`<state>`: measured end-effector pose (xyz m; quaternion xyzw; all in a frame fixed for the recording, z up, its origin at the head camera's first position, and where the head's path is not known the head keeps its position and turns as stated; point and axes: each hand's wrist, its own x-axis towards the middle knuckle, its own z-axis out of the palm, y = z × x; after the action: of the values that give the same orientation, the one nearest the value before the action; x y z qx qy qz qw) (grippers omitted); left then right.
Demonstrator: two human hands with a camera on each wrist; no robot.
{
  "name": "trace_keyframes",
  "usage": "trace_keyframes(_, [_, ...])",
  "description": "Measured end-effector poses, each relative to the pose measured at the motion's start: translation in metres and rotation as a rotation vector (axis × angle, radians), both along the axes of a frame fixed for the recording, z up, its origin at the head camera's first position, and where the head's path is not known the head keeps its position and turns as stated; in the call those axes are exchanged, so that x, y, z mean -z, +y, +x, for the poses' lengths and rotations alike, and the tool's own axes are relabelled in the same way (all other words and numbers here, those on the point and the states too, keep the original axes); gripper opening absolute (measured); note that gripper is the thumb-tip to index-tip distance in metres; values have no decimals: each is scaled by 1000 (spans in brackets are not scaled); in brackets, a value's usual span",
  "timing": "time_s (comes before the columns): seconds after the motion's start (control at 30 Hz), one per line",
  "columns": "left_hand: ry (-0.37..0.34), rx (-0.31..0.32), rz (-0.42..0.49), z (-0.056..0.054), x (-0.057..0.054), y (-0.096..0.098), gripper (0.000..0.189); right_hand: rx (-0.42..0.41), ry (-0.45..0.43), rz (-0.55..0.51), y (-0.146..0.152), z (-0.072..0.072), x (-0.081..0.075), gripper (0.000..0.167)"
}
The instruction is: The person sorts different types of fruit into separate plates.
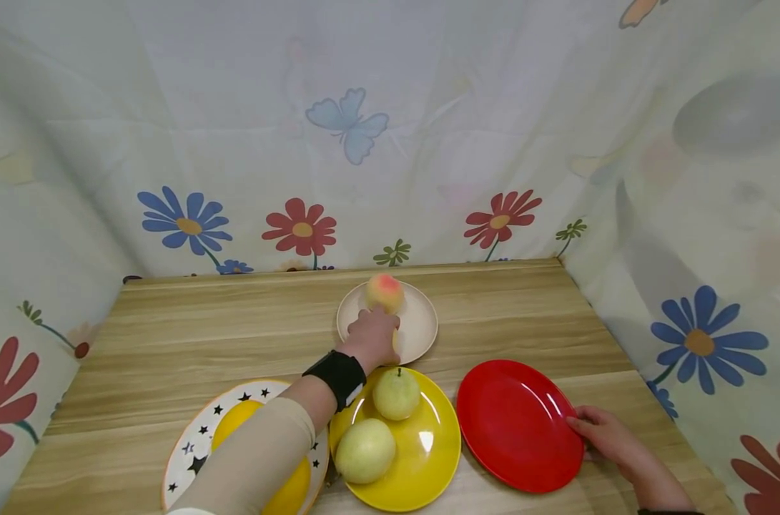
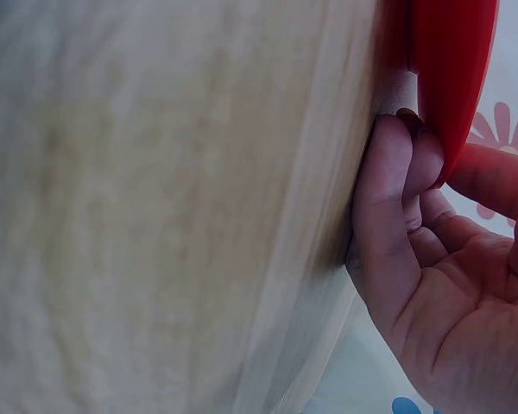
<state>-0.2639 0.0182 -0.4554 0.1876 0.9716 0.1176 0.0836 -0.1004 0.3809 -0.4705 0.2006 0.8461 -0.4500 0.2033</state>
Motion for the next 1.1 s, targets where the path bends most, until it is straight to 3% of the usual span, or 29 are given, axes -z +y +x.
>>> trace_keyframes(0.73, [-32,-5,38,0,-1,-1,44,1,9,-4,2,0,5,36])
trace_keyframes(1.1, [-33,17,78,-6,-19,4,47,12,-17,5,3,-1,5,40])
